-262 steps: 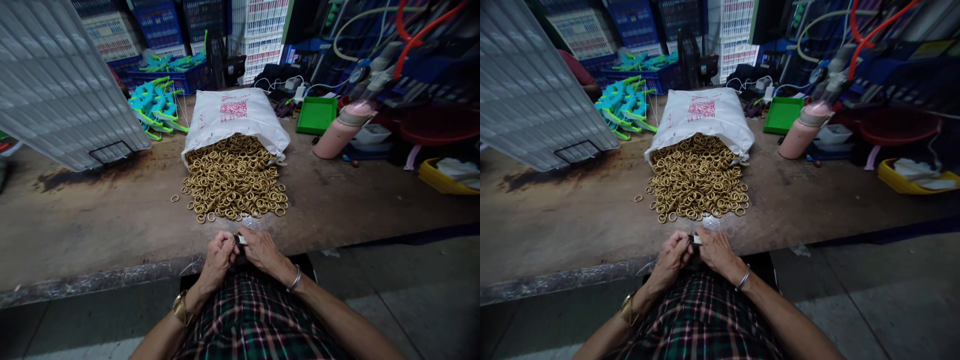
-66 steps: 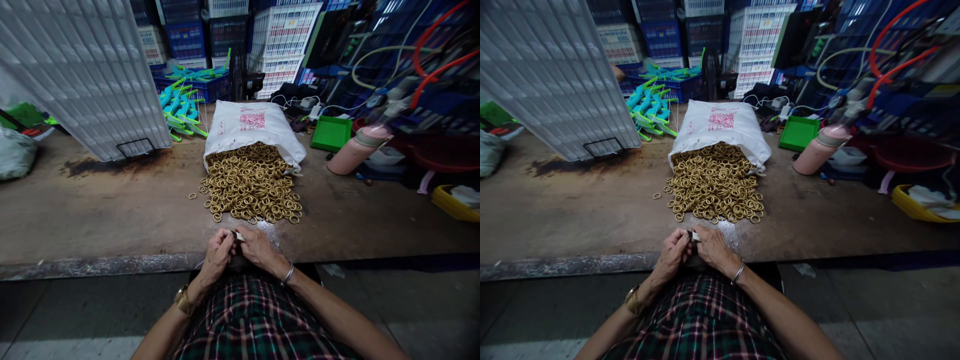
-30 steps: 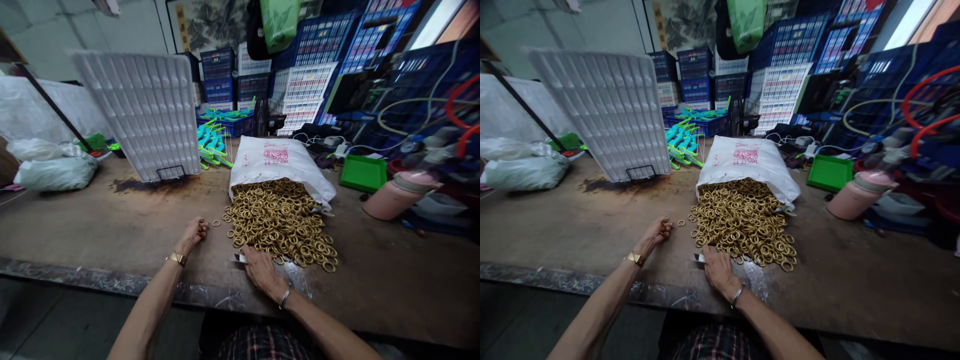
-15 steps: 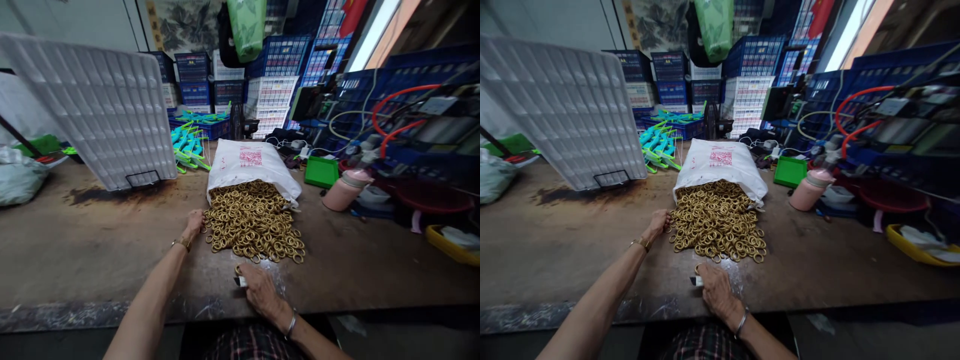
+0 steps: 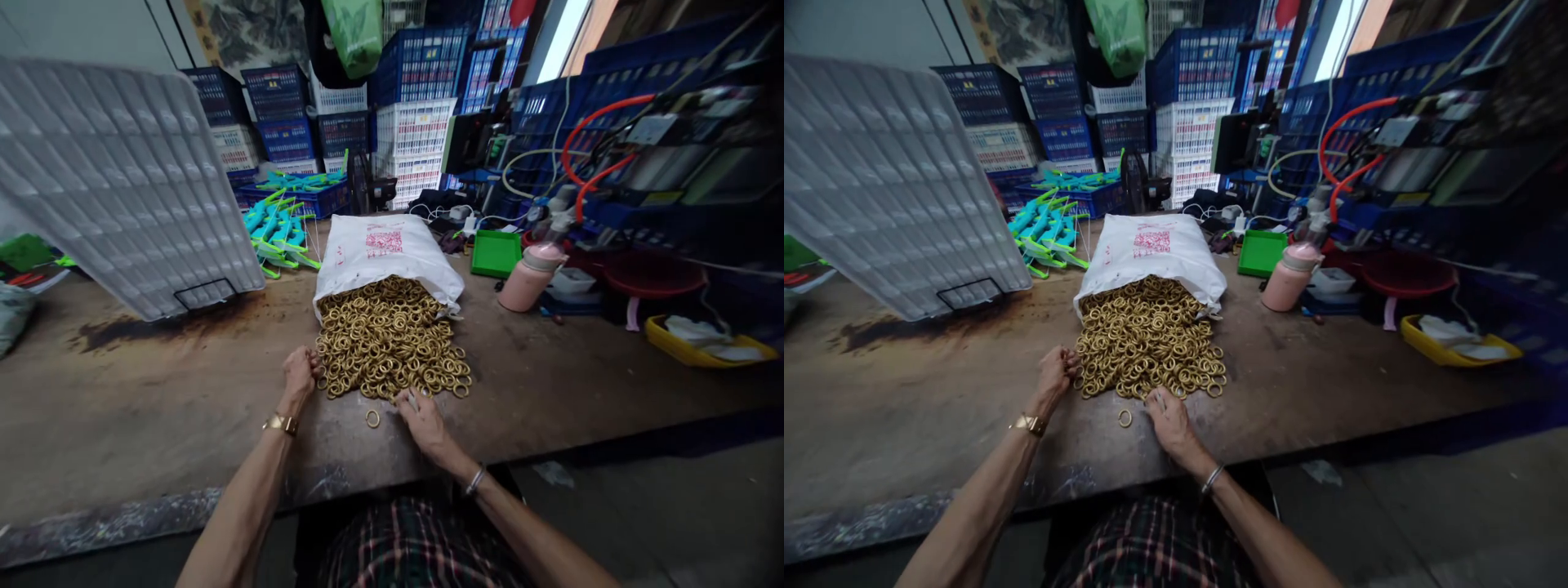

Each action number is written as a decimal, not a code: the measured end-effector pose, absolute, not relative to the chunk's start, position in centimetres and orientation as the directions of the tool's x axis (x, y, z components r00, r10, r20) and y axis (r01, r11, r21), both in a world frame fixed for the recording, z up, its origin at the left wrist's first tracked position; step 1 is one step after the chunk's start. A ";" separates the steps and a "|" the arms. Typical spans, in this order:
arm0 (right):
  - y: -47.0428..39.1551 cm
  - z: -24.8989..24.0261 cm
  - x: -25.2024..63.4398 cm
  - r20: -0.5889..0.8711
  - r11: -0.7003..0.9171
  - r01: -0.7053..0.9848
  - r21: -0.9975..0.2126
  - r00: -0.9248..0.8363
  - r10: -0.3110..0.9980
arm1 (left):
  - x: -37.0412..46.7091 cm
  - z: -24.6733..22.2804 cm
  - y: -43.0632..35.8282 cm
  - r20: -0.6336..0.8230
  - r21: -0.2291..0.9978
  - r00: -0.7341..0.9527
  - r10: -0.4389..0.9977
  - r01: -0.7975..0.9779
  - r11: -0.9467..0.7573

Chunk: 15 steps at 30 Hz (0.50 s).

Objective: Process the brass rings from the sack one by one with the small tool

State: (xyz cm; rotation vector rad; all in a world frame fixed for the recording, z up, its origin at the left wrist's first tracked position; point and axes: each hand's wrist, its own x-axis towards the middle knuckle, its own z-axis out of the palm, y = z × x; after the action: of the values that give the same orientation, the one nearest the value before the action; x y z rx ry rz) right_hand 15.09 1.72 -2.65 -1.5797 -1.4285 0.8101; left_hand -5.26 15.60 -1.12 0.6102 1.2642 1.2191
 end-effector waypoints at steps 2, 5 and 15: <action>1.7 -2.6 15.5 -0.024 -0.068 0.339 -0.938 0.132 0.991 | -5.4 -1.2 13.4 -0.373 0.877 -0.163 0.914 -0.382 0.290; 1.5 -2.7 15.9 -0.131 -0.145 0.170 -0.975 0.089 0.987 | -5.1 -1.3 10.0 -0.402 0.851 -0.115 0.908 -0.413 0.324; 1.0 -2.8 16.9 -0.248 -0.257 -0.080 -0.963 -0.108 0.963 | -0.8 -0.3 2.4 -0.462 0.822 0.020 0.887 -0.367 0.436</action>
State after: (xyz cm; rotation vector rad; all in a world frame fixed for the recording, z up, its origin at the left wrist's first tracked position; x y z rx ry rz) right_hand 16.85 0.96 -2.76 -1.2744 -1.0780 1.5125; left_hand -0.75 2.44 -0.29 0.5638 1.1727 1.0562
